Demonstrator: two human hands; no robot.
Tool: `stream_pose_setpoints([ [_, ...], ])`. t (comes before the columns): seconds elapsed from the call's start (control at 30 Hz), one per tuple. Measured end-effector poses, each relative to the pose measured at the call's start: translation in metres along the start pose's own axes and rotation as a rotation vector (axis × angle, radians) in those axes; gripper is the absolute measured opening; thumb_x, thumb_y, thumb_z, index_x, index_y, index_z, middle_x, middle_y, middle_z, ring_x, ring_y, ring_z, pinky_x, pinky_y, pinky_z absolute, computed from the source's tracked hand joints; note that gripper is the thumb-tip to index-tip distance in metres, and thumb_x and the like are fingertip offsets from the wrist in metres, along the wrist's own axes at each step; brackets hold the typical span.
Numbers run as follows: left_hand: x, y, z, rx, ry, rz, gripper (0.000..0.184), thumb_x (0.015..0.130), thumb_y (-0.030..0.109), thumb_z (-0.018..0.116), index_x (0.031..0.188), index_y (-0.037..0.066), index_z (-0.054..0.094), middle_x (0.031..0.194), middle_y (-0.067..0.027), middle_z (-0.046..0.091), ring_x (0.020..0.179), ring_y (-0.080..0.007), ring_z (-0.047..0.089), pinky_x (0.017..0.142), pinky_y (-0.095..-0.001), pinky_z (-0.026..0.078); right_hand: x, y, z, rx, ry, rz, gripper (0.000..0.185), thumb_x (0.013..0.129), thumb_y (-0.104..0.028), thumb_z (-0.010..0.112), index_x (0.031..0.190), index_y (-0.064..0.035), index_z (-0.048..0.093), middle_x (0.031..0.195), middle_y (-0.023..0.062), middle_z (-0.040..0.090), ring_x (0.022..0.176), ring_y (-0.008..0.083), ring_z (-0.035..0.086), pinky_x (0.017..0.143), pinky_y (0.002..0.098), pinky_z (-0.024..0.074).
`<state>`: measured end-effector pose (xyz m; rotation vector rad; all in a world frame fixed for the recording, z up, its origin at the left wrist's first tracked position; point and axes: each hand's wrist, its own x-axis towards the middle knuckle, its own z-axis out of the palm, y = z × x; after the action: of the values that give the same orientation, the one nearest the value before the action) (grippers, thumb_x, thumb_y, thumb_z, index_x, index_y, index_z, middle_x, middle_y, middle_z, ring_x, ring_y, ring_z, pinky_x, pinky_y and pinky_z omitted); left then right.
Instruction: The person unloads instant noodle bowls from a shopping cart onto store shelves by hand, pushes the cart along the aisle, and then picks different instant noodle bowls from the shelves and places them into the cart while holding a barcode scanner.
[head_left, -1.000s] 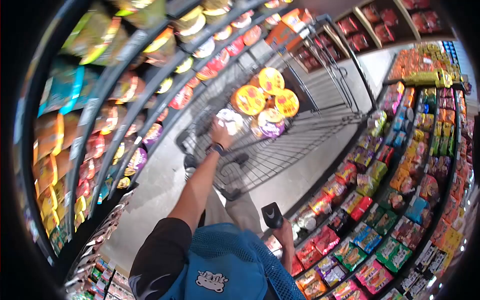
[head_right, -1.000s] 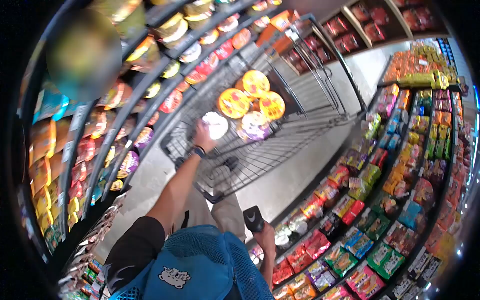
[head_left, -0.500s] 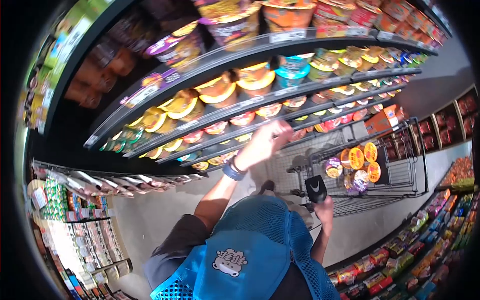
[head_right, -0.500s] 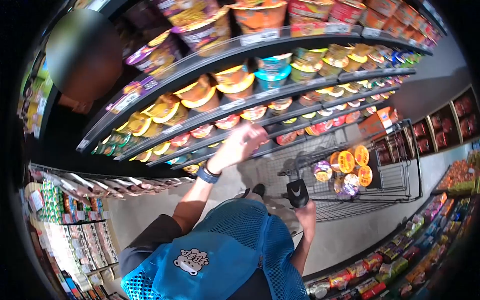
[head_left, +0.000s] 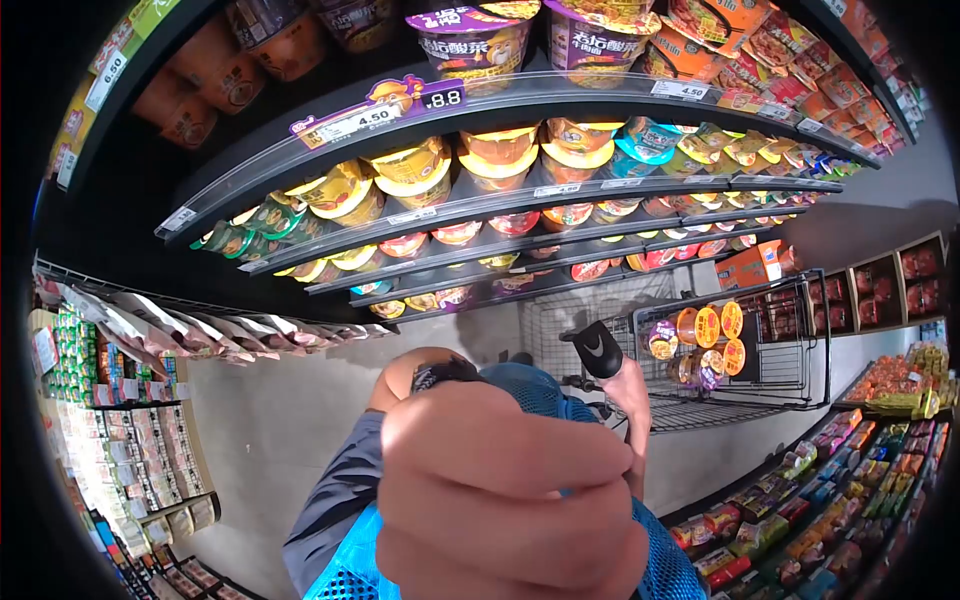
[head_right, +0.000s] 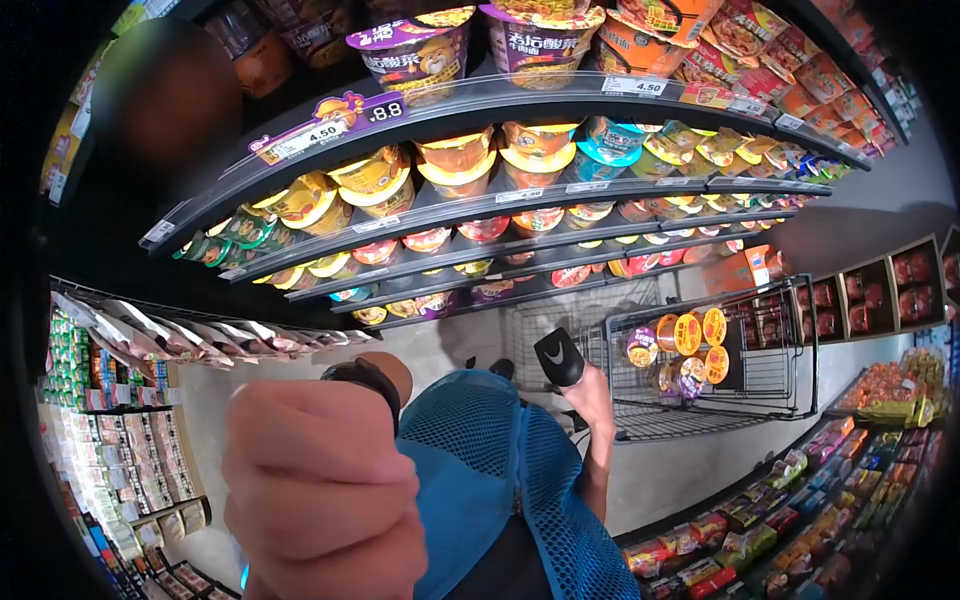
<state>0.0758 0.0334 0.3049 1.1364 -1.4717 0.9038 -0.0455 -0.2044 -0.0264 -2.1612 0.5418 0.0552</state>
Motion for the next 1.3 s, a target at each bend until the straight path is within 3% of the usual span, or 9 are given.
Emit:
stream_pose_setpoints([
  [0.4, 0.024, 0.02, 0.034, -0.152, 0.219, -0.199, 0.024, 0.085, 0.02, 0.064, 0.064, 0.007, 0.063, 0.065, -0.0029, 0.056, 0.056, -0.0176, 0.054, 0.058, -0.0331, 0.052, -0.029, 0.029, 0.021, -0.048, 0.01, 0.032, 0.024, 0.072, -0.011, 0.068, 0.091, 0.0028, 0.067, 0.087, 0.0276, 0.066, 0.087, 0.0431, 0.067, 0.071, 0.0438, 0.0532],
  [0.5, 0.016, -0.04, 0.018, -0.139, 0.174, 0.099, 0.028, 0.089, 0.03, 0.065, 0.078, 0.004, 0.064, 0.069, -0.0051, 0.058, 0.063, -0.0176, 0.058, 0.068, -0.0332, 0.057, -0.033, 0.036, 0.024, 0.027, 0.007, 0.027, 0.024, 0.07, -0.011, 0.069, 0.091, 0.0024, 0.066, 0.086, 0.0271, 0.066, 0.085, 0.0434, 0.066, 0.07, 0.0442, 0.053],
  [0.63, 0.021, -0.1, -0.013, 0.108, 0.254, -0.581, 0.05, 0.09, 0.022, 0.066, 0.126, -0.011, 0.056, 0.093, -0.0174, 0.069, 0.078, -0.0183, 0.065, 0.079, -0.0281, 0.052, -0.042, 0.038, 0.019, 0.023, 0.082, 0.005, 0.026, 0.07, -0.01, 0.07, 0.092, 0.0018, 0.066, 0.087, 0.027, 0.066, 0.087, 0.0431, 0.066, 0.072, 0.0436, 0.0528],
  [0.67, 0.01, -0.164, -0.03, 0.279, 0.078, -0.459, 0.057, 0.09, 0.04, 0.069, 0.124, -0.005, 0.061, 0.085, -0.0153, 0.069, 0.078, -0.0223, 0.067, 0.079, -0.0293, 0.051, -0.045, 0.04, 0.02, 0.015, 0.105, 0.005, 0.026, 0.069, -0.01, 0.07, 0.093, 0.0016, 0.067, 0.088, 0.027, 0.066, 0.087, 0.0429, 0.066, 0.072, 0.0435, 0.0528],
  [0.7, 0.024, -0.171, -0.024, 0.451, 0.009, -0.702, 0.034, 0.086, 0.013, 0.073, 0.118, 0.002, 0.065, 0.101, -0.0075, 0.071, 0.088, -0.0125, 0.063, 0.074, -0.0255, 0.048, -0.048, 0.042, 0.021, 0.006, 0.124, 0.003, 0.027, 0.069, -0.01, 0.07, 0.093, 0.0014, 0.067, 0.088, 0.0271, 0.066, 0.088, 0.0428, 0.066, 0.073, 0.0434, 0.0527],
  [0.83, 0.02, -0.295, -0.071, 0.792, -0.847, -0.946, 0.1, 0.079, 0.065, 0.071, 0.148, 0.0, 0.037, 0.093, -0.026, 0.068, 0.077, -0.0198, 0.063, 0.082, -0.0338, 0.05, -0.052, 0.058, 0.021, -0.041, 0.119, 0.017, 0.03, 0.075, -0.019, 0.075, 0.096, 0.0023, 0.067, 0.089, 0.0256, 0.068, 0.088, 0.0396, 0.069, 0.072, 0.0409, 0.0538],
  [1.1, 0.038, -0.315, -0.059, 0.732, -1.195, -1.03, 0.109, 0.077, 0.061, 0.074, 0.155, 0.005, 0.021, 0.132, -0.0252, 0.058, 0.121, -0.0255, 0.057, 0.103, -0.0361, 0.043, -0.046, 0.06, 0.02, -0.103, 0.082, 0.064, 0.027, 0.072, -0.013, 0.07, 0.095, 0.0017, 0.067, 0.088, 0.0278, 0.067, 0.089, 0.0434, 0.066, 0.074, 0.0456, 0.053],
  [1.23, 0.032, -0.288, -0.066, 0.233, -0.93, -1.021, 0.102, 0.069, 0.047, 0.083, 0.148, 0.003, 0.036, 0.121, -0.0211, 0.064, 0.111, -0.0262, 0.061, 0.098, -0.0338, 0.046, -0.038, 0.063, 0.016, -0.108, 0.035, 0.032, 0.028, 0.072, -0.013, 0.07, 0.097, 0.0008, 0.067, 0.088, 0.0269, 0.067, 0.09, 0.0434, 0.066, 0.074, 0.0453, 0.053],
  [1.3, 0.002, -0.277, -0.075, 0.734, -0.566, -0.641, 0.096, 0.057, 0.044, 0.088, 0.133, -0.002, 0.05, 0.113, -0.0192, 0.066, 0.099, -0.0314, 0.064, 0.095, -0.0386, 0.049, -0.038, 0.049, 0.006, -0.023, 0.007, 0.04, 0.031, 0.073, -0.012, 0.068, 0.103, -0.0012, 0.068, 0.093, 0.0263, 0.068, 0.093, 0.0412, 0.066, 0.079, 0.0471, 0.0521],
])
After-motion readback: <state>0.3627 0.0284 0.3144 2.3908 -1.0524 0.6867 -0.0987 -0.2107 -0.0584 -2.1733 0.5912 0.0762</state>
